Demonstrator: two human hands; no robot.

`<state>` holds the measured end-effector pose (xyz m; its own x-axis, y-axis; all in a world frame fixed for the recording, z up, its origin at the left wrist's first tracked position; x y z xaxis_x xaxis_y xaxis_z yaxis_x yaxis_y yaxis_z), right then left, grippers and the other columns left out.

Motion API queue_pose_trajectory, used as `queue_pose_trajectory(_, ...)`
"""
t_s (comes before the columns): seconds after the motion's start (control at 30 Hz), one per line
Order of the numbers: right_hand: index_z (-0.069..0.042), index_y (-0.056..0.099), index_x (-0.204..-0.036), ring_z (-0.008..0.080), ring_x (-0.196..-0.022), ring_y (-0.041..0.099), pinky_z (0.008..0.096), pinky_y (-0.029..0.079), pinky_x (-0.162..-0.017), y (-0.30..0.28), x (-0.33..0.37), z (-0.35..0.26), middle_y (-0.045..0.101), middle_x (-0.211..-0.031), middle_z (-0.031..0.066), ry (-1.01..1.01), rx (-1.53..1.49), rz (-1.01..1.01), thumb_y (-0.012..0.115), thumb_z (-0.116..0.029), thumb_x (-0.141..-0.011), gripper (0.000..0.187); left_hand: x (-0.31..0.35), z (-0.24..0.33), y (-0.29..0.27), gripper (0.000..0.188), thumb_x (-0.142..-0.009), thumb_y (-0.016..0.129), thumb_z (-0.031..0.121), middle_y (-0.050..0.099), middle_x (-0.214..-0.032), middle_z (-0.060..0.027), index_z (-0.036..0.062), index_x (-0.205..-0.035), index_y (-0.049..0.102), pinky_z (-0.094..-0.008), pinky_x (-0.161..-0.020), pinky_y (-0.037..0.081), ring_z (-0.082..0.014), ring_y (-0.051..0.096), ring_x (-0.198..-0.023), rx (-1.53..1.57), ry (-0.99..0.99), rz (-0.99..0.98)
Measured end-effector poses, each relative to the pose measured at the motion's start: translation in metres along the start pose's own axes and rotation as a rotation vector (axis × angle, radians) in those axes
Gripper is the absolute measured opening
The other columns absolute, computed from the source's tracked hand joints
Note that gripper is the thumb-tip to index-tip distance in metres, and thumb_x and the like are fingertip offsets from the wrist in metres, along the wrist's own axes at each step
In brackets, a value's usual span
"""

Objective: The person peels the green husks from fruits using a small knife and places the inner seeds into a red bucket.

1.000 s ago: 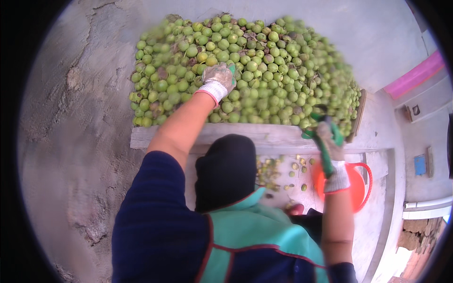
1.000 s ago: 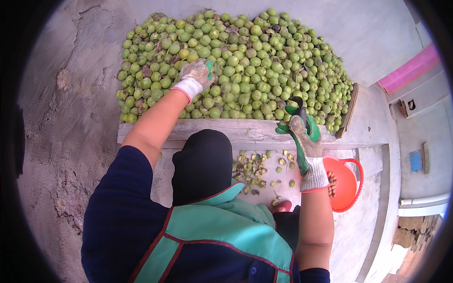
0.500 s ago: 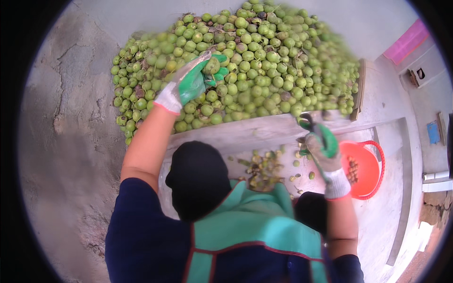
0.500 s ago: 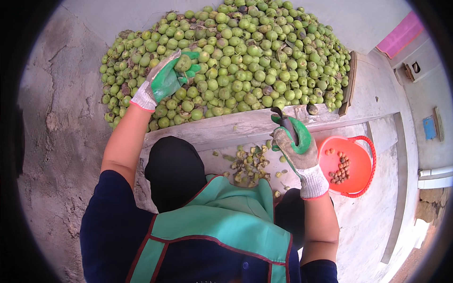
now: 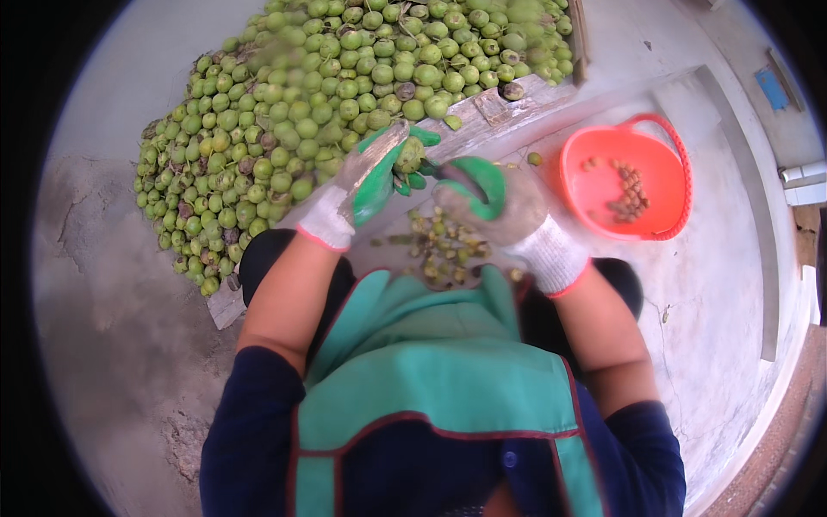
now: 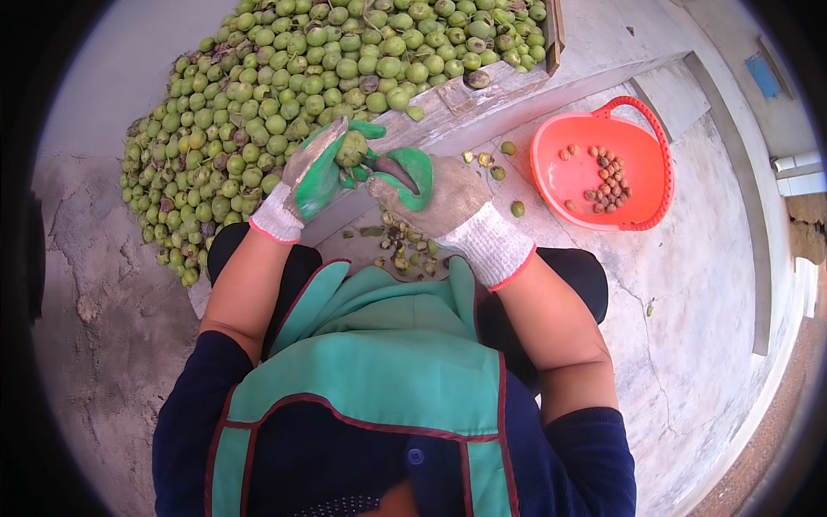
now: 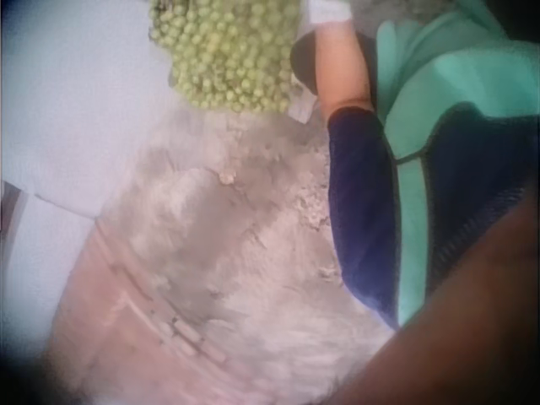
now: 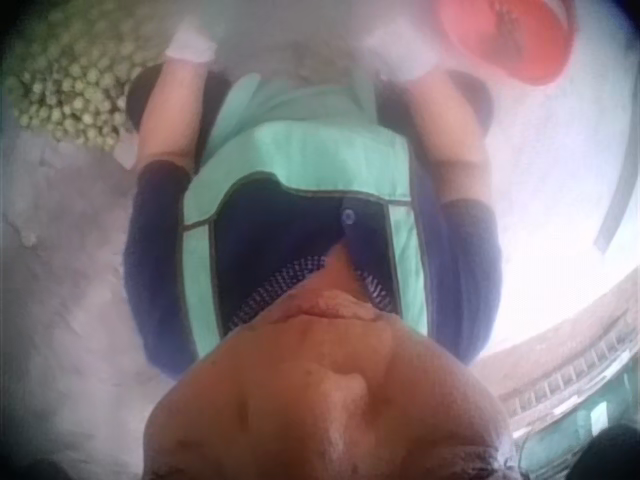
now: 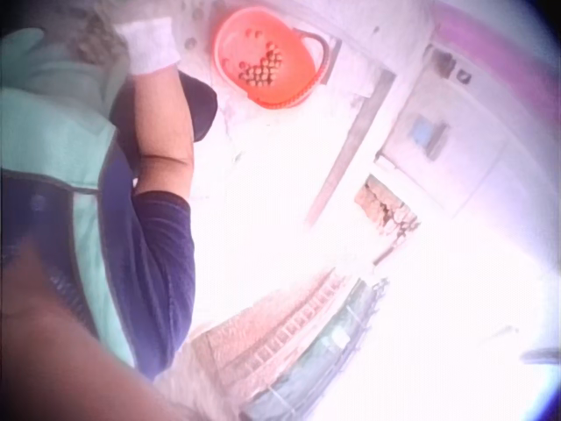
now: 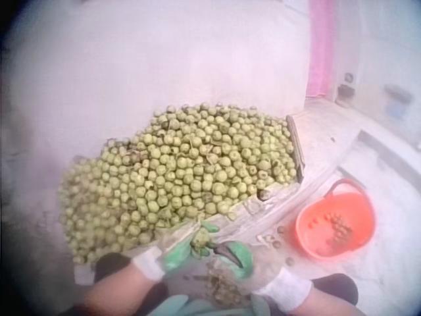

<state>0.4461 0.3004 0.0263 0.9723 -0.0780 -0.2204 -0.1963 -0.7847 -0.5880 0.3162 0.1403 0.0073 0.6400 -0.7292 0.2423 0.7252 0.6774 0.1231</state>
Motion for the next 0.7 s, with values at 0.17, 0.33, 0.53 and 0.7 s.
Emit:
queue_pose_trajectory(0.17,-0.012,0.067,-0.103,0.0375,-0.077,0.066,0.046,0.053,-0.067,0.003,0.007,0.012,0.067,-0.081,0.0169,0.078,0.02,0.027,0.064,-0.041,-0.087,0.034,-0.016,-0.024,0.007,0.049,-0.102,0.039,0.045,0.066,-0.088,-0.0007,0.0055,-0.113,0.066,-0.0192,-0.053,0.042,-0.0037,0.056,-0.066,-0.114,-0.021,0.02)
queue_pose_trajectory(0.33,-0.009,0.067,-0.1,0.0389,-0.077,0.065,0.0473,0.053,-0.067,0.029,-0.001,0.026,0.066,-0.078,0.0181,0.174,0.106,0.051,0.062,-0.044,-0.087,0.037,-0.04,-0.077,-0.012,0.04,-0.098,0.053,0.033,0.068,-0.098,-0.0047,0.0056,-0.126,0.057,-0.0236,-0.058,0.051,-0.01,0.062,-0.07,-0.07,0.044,0.069)
queue_pose_trajectory(0.53,-0.007,0.068,-0.103,0.0255,-0.07,0.068,0.0397,0.054,-0.063,0.033,-0.005,0.043,0.068,-0.077,0.0122,0.42,-0.331,-0.005,0.064,-0.046,-0.088,0.042,-0.049,-0.062,-0.016,0.041,-0.098,0.052,0.035,0.069,-0.098,-0.0075,0.0026,-0.122,0.058,-0.0222,-0.051,0.05,-0.0112,0.064,-0.069,-0.038,-0.004,0.086)
queue_pose_trajectory(0.7,-0.004,0.068,-0.107,0.0128,-0.065,0.067,0.028,0.054,-0.053,0.03,-0.001,0.053,0.069,-0.084,0.0061,0.559,-0.805,0.067,0.065,-0.048,-0.089,0.048,-0.055,-0.07,-0.019,0.05,-0.101,0.045,0.042,0.067,-0.108,-0.0112,0.0017,-0.128,0.054,-0.0231,-0.053,0.049,-0.0141,0.065,-0.07,0.083,0.027,-0.053)
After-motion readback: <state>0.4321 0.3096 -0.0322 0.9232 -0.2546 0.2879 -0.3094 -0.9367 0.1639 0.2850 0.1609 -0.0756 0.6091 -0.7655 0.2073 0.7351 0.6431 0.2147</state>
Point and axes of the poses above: each hand's wrist, its own x-axis away from the middle knuckle, its own y-axis out of the palm, z = x × y, the point moved 2 cm from there along -x, towards the middle knuckle
